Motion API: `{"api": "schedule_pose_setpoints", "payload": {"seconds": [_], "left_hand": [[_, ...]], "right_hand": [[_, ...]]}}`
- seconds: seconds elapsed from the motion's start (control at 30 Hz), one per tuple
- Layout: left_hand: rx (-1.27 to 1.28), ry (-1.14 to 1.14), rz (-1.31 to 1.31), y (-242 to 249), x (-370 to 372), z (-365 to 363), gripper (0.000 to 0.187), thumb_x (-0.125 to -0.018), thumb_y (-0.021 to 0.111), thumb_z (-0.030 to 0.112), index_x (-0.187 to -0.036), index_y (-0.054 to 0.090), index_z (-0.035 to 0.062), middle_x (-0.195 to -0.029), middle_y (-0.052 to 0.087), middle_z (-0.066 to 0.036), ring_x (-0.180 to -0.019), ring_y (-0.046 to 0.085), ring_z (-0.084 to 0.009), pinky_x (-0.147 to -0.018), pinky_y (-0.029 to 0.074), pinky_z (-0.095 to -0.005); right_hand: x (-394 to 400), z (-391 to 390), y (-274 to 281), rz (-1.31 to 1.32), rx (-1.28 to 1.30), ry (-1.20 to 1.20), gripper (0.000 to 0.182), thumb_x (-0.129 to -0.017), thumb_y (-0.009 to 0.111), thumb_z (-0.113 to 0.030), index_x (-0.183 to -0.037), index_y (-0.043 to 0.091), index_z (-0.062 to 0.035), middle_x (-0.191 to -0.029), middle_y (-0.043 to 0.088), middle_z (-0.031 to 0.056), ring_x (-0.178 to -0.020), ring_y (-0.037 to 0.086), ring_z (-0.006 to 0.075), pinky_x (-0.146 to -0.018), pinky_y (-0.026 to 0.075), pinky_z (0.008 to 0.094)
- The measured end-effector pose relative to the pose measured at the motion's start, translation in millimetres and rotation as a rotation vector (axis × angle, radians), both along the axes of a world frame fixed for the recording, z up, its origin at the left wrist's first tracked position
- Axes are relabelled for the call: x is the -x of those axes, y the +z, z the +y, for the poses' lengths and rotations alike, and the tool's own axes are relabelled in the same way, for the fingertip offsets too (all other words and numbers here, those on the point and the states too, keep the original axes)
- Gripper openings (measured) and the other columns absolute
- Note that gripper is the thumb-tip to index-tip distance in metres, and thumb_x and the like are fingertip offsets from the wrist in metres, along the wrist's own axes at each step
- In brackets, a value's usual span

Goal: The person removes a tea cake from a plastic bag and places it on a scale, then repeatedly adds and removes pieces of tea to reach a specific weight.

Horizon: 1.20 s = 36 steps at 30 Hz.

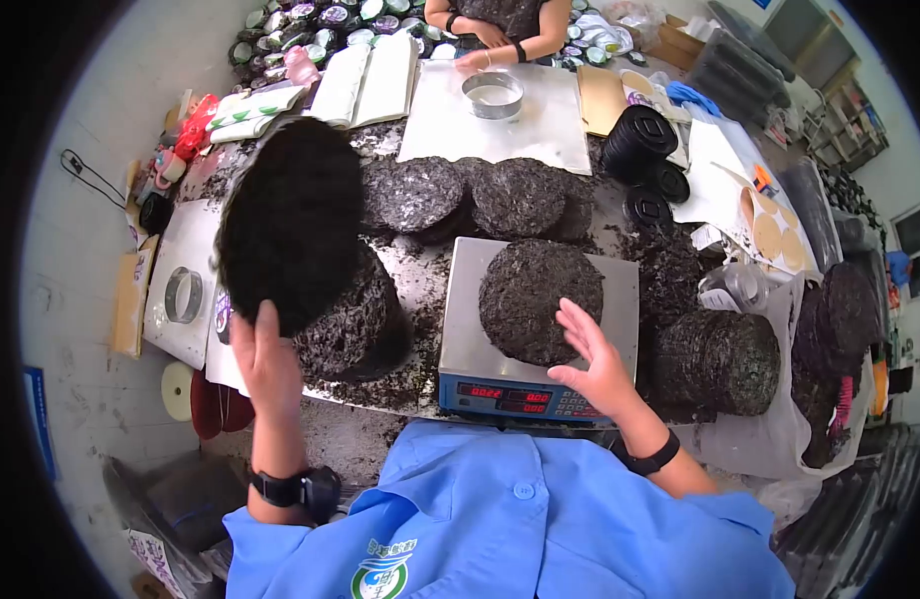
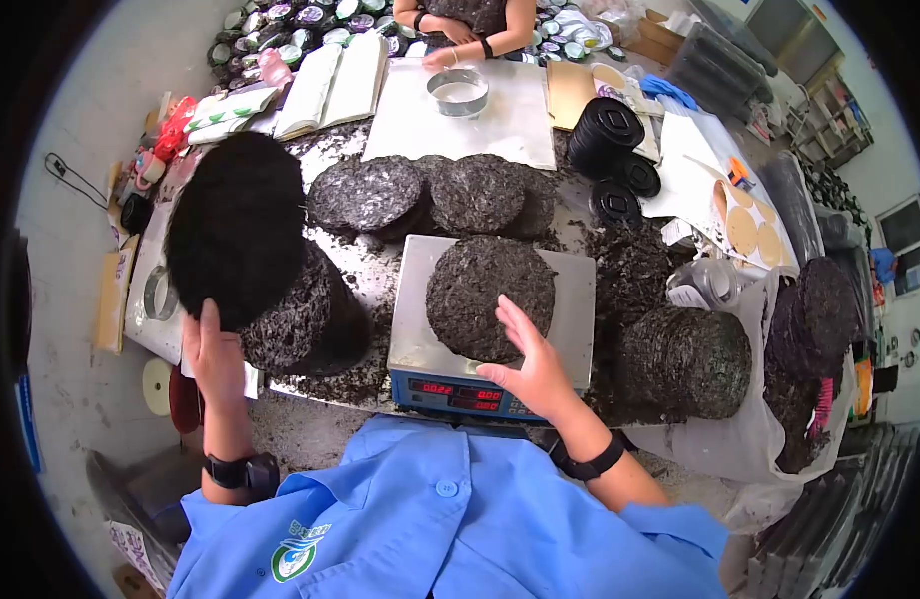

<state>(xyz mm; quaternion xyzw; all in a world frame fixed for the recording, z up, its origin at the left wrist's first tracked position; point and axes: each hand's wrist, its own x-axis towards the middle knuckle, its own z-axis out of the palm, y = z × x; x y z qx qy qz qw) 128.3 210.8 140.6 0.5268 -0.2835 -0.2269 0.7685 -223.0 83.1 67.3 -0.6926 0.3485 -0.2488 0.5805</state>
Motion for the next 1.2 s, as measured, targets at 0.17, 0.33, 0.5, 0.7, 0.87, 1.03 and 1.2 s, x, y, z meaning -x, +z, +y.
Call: {"api": "schedule_pose_setpoints", "payload": {"seconds": [0.17, 0.33, 0.5, 0.7, 0.87, 1.03, 1.2], "left_hand": [[-0.104, -0.623, 0.635, -26.1, 95.4, -36.2, 0.033, -0.098, 0.055, 0.024, -0.124, 0.052, 0.0047, -0.121, 0.061, -0.01, -0.113, 0.06, -0.0241, -0.099, 0.047, -0.0424], [-0.284, -0.548, 0.279, -45.3, 87.0, -36.2, 0.044, -0.102, 0.046, 0.022, -0.14, 0.039, 0.0022, -0.142, 0.046, -0.015, -0.13, 0.048, -0.0287, -0.104, 0.042, -0.0418], [-0.409, -0.429, -0.075, -39.9, 68.7, -23.5, 0.058, -0.097, 0.052, 0.023, -0.148, 0.032, 0.0048, -0.152, 0.033, -0.015, -0.137, 0.038, -0.0303, -0.108, 0.036, -0.0443], [-0.346, -0.468, -0.377, -33.2, 71.5, -34.0, 0.071, -0.088, 0.066, 0.028, -0.148, 0.033, 0.0062, -0.152, 0.034, -0.014, -0.139, 0.035, -0.0306, -0.11, 0.033, -0.0461], [-0.223, -0.456, -0.693, -4.3, 85.4, -60.5, 0.074, -0.081, 0.071, 0.028, -0.144, 0.04, 0.0052, -0.15, 0.038, -0.016, -0.138, 0.037, -0.0304, -0.11, 0.033, -0.0456], [-0.125, -0.576, -0.95, 9.9, 113.6, -88.8, 0.08, -0.07, 0.081, 0.027, -0.139, 0.046, 0.0063, -0.146, 0.04, -0.018, -0.136, 0.038, -0.0351, -0.11, 0.034, -0.0435], [-0.189, -0.695, -1.109, -1.7, 136.8, -111.6, 0.087, -0.064, 0.085, 0.03, -0.14, 0.046, 0.0122, -0.148, 0.037, -0.017, -0.137, 0.035, -0.0378, -0.111, 0.034, -0.0463]], "right_hand": [[-30.8, 2.0, 31.6, -0.727, -0.816, -0.166, 0.056, -0.087, 0.07, -0.014, -0.135, 0.043, -0.0044, -0.127, 0.057, 0.0091, -0.117, 0.055, 0.0228, -0.101, 0.045, 0.0424], [-3.7, -9.4, 26.3, -0.535, -0.427, -0.473, 0.037, -0.088, 0.062, 0.0, -0.125, 0.057, -0.0043, -0.12, 0.062, 0.0078, -0.104, 0.061, 0.0181, -0.094, 0.049, 0.0352], [5.1, -7.3, -27.4, 0.834, 0.889, 0.098, 0.069, -0.079, 0.074, -0.025, -0.139, 0.046, -0.0068, -0.144, 0.045, 0.0155, -0.136, 0.038, 0.0323, -0.113, 0.029, 0.0503], [62.6, 7.5, 10.0, 0.851, 0.754, -0.176, 0.085, -0.074, 0.075, -0.038, -0.144, 0.039, -0.0069, -0.154, 0.03, 0.0176, -0.145, 0.022, 0.034, -0.117, 0.013, 0.0537], [207.2, -15.3, 40.2, 1.052, 0.748, -0.703, 0.104, -0.068, 0.082, -0.033, -0.15, 0.025, -0.0055, -0.155, 0.021, 0.0242, -0.141, 0.024, 0.0428, -0.116, 0.023, 0.0477], [282.9, -12.0, -29.3, 1.403, 0.39, -0.628, 0.096, -0.073, 0.079, -0.038, -0.151, 0.027, -0.0154, -0.153, 0.031, 0.0197, -0.138, 0.033, 0.0372, -0.109, 0.035, 0.0434], [295.3, -10.9, -12.9, 1.198, 0.38, -0.618, 0.08, -0.075, 0.078, -0.032, -0.144, 0.042, -0.0116, -0.146, 0.043, 0.0185, -0.134, 0.042, 0.0337, -0.108, 0.037, 0.0404]]}}
